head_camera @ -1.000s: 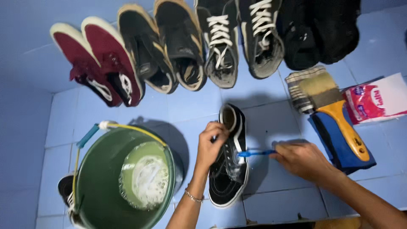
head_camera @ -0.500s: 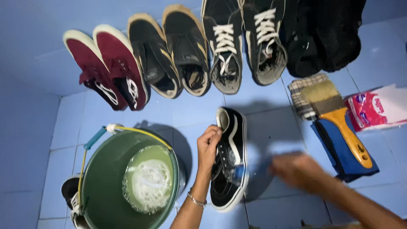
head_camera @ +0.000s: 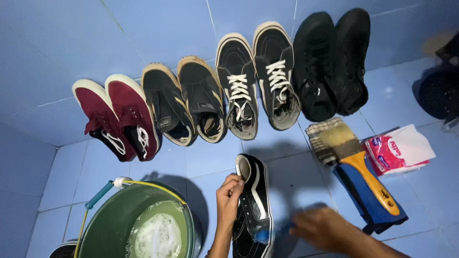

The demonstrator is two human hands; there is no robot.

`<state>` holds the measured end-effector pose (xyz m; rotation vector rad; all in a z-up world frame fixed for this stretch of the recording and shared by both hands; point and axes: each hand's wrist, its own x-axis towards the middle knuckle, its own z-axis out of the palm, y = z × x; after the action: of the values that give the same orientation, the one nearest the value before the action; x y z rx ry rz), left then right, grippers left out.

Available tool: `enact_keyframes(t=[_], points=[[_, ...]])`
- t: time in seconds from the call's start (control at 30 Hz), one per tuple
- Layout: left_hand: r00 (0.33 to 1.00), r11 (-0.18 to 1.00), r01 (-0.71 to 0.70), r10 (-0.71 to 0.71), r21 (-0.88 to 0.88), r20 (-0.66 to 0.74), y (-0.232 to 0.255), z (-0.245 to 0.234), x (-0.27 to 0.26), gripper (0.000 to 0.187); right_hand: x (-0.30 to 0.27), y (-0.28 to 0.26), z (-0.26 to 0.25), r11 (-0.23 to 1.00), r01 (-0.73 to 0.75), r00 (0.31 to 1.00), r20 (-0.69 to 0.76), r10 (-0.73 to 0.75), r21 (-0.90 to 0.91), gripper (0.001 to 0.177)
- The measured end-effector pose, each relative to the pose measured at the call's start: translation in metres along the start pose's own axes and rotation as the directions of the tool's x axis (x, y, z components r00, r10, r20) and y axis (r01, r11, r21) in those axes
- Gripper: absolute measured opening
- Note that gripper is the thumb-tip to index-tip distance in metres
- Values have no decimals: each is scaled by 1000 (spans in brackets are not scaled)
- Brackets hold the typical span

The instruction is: The person washes a shoe by scrubbing the exterior with a blue toothbrush dipped in a bucket of soapy water.

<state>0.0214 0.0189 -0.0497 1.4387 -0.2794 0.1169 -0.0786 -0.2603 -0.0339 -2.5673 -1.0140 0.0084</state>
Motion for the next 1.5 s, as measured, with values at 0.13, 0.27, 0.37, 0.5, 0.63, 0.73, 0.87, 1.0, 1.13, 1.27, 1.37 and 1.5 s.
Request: enact_keyframes(t=[0.13, 0.27, 0.37, 0.5, 0.63, 0.73, 0.87, 1.0, 1.13, 1.27, 1.37, 1.5], points=[[1000, 1000, -18, 17, 18, 7, -3, -2, -13, 32, -6, 11, 15, 981, -102, 989, -93, 118, 166, 28], [1000, 999, 2, -2, 47, 10, 2, -1, -4, 31, 4, -8, -9, 966, -78, 994, 90, 58, 246, 19], [999, 997, -19, 17, 69, 31, -2, -2, -3, 31, 3, 19, 1, 987, -161, 979, -127, 159, -3, 35], [1000, 999, -10, 9, 54, 21, 5, -2, -2, 29, 0, 0, 5, 978, 23, 999, 36, -32, 209, 15], [999, 999, -12, 10, 49, 41, -12, -4, -8, 24, -5, 26, 31, 986, -33, 996, -78, 46, 164, 18], [999, 1000, -9, 9, 17, 40, -5, -7, -2, 20, 21, -8, -5, 989, -45, 999, -5, 46, 141, 28], [997, 996, 70, -71, 49, 11, -12, -4, -7, 26, 14, 52, 38, 973, -109, 992, -82, 94, -202, 24], [995, 994, 94, -95, 51, 10, -10, -7, -7, 22, 38, 26, 20, 991, -3, 994, 112, 18, -133, 25], [994, 994, 96, -99, 57, 47, -6, -2, -5, 28, 58, 25, -16, 992, -69, 997, 27, 72, -107, 33], [987, 989, 150, -151, 21, 50, -3, -5, -7, 32, 66, 14, -12, 994, -59, 957, 278, 82, -92, 37], [985, 985, 157, -161, 64, 61, -13, -6, -8, 32, 74, 40, -12, 952, 254, 939, 278, -201, -171, 49], [993, 993, 49, -59, 107, 98, -6, -7, -4, 29, 76, 43, -23, 931, 107, 970, 241, -21, -349, 18]])
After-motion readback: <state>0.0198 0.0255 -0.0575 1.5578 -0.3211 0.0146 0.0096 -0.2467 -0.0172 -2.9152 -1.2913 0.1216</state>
